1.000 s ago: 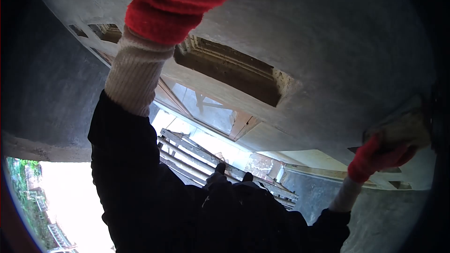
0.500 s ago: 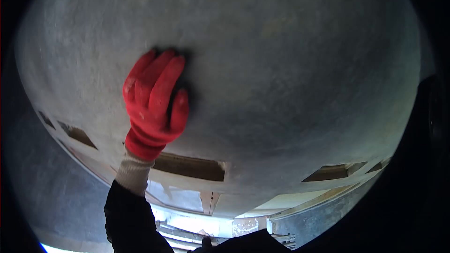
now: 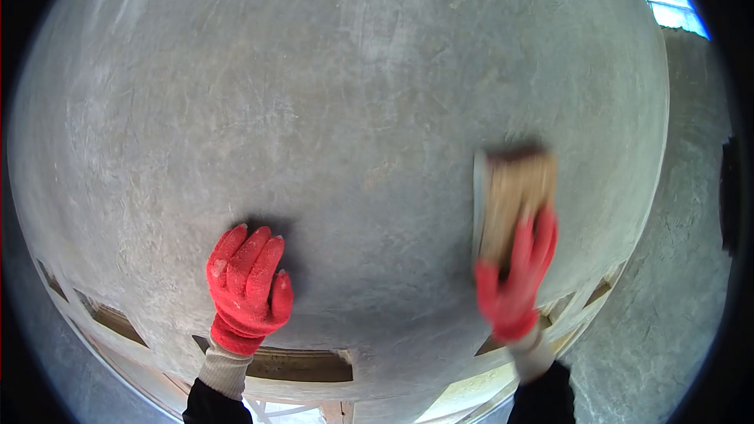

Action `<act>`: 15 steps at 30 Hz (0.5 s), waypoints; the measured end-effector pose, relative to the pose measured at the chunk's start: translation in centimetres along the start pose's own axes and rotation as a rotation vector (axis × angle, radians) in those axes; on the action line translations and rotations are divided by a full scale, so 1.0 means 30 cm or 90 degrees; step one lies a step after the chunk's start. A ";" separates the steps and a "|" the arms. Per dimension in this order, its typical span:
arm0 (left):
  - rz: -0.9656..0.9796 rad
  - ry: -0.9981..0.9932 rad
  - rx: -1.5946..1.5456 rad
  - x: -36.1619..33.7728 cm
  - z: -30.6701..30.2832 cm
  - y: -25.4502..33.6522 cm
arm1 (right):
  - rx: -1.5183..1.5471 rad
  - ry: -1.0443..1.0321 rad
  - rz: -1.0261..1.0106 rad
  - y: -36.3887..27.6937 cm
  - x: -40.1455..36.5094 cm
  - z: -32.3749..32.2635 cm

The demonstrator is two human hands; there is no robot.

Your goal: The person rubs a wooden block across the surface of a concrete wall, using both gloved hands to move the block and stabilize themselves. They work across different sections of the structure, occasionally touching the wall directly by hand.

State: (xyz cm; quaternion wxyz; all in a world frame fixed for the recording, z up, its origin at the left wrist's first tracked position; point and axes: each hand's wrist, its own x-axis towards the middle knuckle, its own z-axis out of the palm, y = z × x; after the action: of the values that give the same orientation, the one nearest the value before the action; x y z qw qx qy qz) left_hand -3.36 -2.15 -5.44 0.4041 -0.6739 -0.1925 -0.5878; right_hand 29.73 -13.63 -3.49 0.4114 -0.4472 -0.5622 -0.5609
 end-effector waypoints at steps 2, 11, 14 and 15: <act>-0.001 0.003 0.017 -0.002 -0.005 -0.005 | 0.010 0.156 -0.119 0.086 0.376 0.046; 0.026 -0.012 0.057 -0.020 -0.008 -0.006 | -0.045 0.126 0.152 0.134 1.139 0.068; 0.018 -0.015 0.060 -0.023 -0.005 -0.007 | -0.052 0.231 -0.101 0.117 0.725 0.132; 0.012 -0.007 0.057 -0.027 -0.004 -0.008 | -0.041 0.164 -0.093 0.068 0.515 0.101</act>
State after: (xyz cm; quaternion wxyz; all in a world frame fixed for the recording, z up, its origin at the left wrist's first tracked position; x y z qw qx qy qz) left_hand -3.80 -1.95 -6.13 0.4385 -0.6599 -0.2144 -0.5713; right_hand 27.77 -10.02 11.85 0.4237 -0.3428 -0.5176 -0.6595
